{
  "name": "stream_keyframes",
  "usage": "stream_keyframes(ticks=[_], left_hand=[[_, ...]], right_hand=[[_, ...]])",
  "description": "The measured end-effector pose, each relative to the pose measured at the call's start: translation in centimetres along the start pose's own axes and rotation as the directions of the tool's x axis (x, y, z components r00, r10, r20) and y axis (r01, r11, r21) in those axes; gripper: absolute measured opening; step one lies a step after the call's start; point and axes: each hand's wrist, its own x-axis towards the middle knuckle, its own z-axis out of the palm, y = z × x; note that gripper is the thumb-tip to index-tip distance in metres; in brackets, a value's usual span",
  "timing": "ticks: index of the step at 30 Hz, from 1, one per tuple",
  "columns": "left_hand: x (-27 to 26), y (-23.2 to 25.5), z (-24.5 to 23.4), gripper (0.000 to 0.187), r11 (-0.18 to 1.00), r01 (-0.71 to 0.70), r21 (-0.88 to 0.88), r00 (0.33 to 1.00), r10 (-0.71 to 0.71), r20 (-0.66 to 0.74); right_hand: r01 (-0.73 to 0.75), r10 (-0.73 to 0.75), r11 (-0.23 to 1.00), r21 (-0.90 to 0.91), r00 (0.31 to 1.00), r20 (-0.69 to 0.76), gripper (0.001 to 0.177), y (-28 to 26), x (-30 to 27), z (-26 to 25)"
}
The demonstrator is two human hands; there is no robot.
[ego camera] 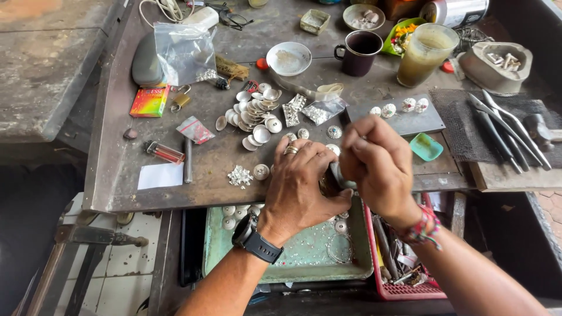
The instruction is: A jeweler uses a hand punch to shape small silver components on a specialized block at a workbench.
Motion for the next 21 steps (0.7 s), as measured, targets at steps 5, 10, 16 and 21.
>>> stream_keyframes(ticks=[5,10,16,21], left_hand=[[0.0,0.0,-0.1,0.038,1.0,-0.004,-0.028,1.0,0.005,0.026],[0.0,-0.2,0.0,0.042,1.0,0.008,0.005,1.0,-0.008,-0.006],[-0.1,-0.3,0.1,0.04,1.0,-0.015,-0.001,1.0,0.015,-0.009],[0.1,-0.2,-0.2,0.04,1.0,-0.001,-0.016,1.0,0.002,0.022]], right_hand=[[-0.011,0.019,0.997,0.076,0.994,-0.106,0.015,1.3,0.9,-0.9],[-0.056,0.062,0.996,0.071,0.995,-0.081,0.016,0.8,0.2,-1.0],[-0.023,0.033,0.991,0.13,0.996,-0.082,0.017,1.4,0.9,-1.2],[-0.042,0.052,0.996,0.079,0.991,-0.121,0.018,1.2,0.4,-1.8]])
